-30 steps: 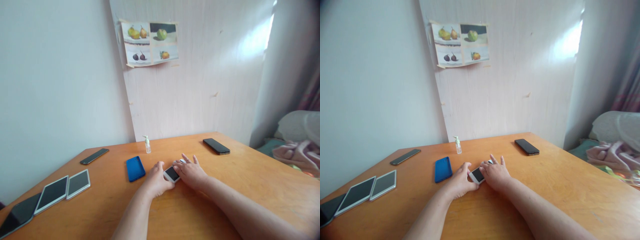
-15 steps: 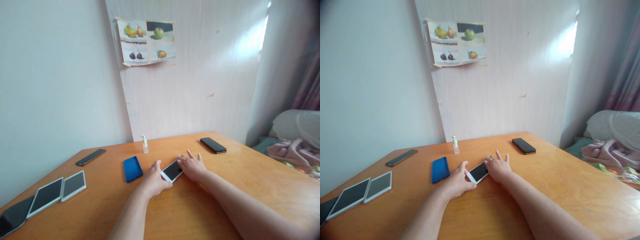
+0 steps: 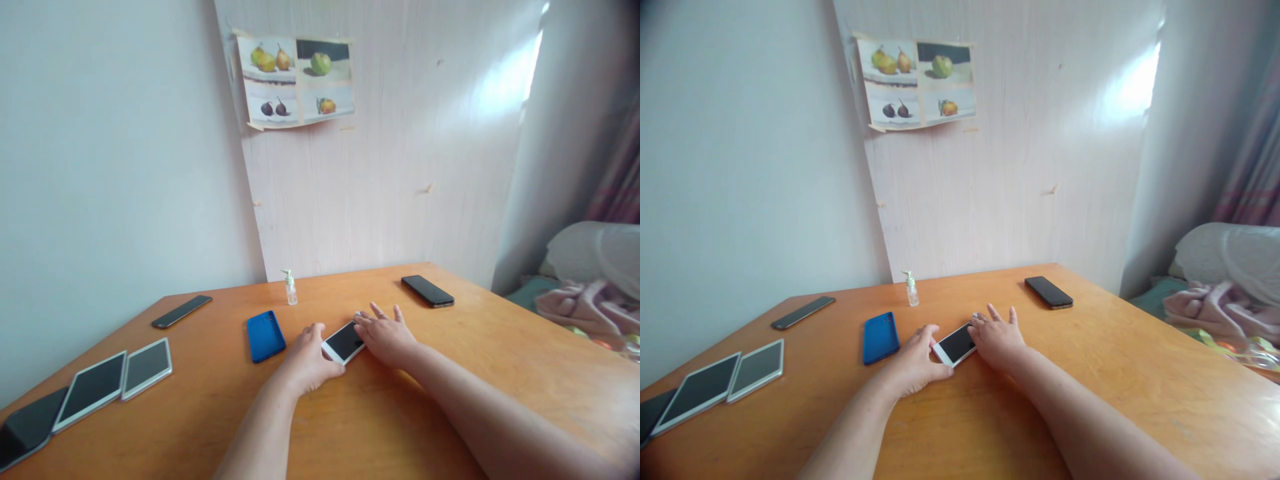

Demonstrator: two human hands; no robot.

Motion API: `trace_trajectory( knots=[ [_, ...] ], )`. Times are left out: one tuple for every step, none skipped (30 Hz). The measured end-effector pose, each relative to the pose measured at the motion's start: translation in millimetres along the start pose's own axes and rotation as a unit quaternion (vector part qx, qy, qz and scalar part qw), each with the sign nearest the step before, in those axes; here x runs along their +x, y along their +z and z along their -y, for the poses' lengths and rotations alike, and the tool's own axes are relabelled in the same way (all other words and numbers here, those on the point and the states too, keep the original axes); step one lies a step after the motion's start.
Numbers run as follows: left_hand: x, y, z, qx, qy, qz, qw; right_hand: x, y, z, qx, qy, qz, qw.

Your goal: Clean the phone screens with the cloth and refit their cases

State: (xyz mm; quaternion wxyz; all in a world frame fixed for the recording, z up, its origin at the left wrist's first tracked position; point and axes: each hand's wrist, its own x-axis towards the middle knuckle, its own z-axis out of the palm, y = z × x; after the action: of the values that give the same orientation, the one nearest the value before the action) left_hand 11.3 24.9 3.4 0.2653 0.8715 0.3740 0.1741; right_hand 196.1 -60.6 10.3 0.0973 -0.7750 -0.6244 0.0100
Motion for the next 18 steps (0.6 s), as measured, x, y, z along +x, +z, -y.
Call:
trace_trajectory(
  knots=[
    [0,0,0,0.006,0.002,-0.001,1.000,-1,-1,0,0.001,0.001,0.002,1.000],
    [0,-1,0,0.014,0.006,0.000,1.000,-5,-2,2,0.006,-0.016,0.008,1.000],
    [0,0,0,0.021,0.012,0.001,1.000,-9,-2,6,0.015,-0.047,0.015,0.999],
    [1,0,1,0.026,0.019,0.001,0.999,-14,-3,11,0.025,-0.086,0.022,0.996],
    [1,0,1,0.029,0.026,0.000,0.999,-18,-3,16,0.035,-0.127,0.028,0.991],
    [2,1,2,0.031,0.032,0.000,0.999,-22,-4,20,0.041,-0.161,0.032,0.986],
    [2,1,3,0.032,0.036,0.001,0.999,-24,-4,22,0.041,-0.178,0.034,0.983],
    [2,1,3,0.032,0.037,0.001,0.999,-24,-5,21,0.035,-0.177,0.035,0.983],
    [2,1,4,0.033,0.035,0.002,0.999,-23,-6,18,0.024,-0.155,0.035,0.987],
    [2,1,4,0.033,0.033,0.003,0.999,-21,-7,14,0.009,-0.121,0.034,0.992],
    [2,1,4,0.033,0.031,0.004,0.999,-19,-9,9,-0.007,-0.081,0.032,0.996],
    [2,0,4,0.033,0.029,0.004,0.999,-17,-10,4,-0.021,-0.047,0.030,0.998],
    [2,0,3,0.033,0.028,0.003,0.999,-16,-12,1,-0.032,-0.025,0.029,0.999],
    [1,0,3,0.034,0.028,0.004,0.999,-17,-14,0,-0.038,-0.020,0.029,0.999],
    [1,-1,2,0.035,0.028,0.007,0.999,-19,-15,1,-0.038,-0.030,0.030,0.998],
    [1,-1,2,0.035,0.027,0.009,0.999,-22,-16,4,-0.033,-0.055,0.034,0.997],
    [1,-1,1,0.033,0.027,0.010,0.999,-26,-17,8,-0.023,-0.090,0.039,0.995],
    [1,-1,1,0.030,0.026,0.010,0.999,-30,-17,13,-0.011,-0.126,0.045,0.991]
  ],
)
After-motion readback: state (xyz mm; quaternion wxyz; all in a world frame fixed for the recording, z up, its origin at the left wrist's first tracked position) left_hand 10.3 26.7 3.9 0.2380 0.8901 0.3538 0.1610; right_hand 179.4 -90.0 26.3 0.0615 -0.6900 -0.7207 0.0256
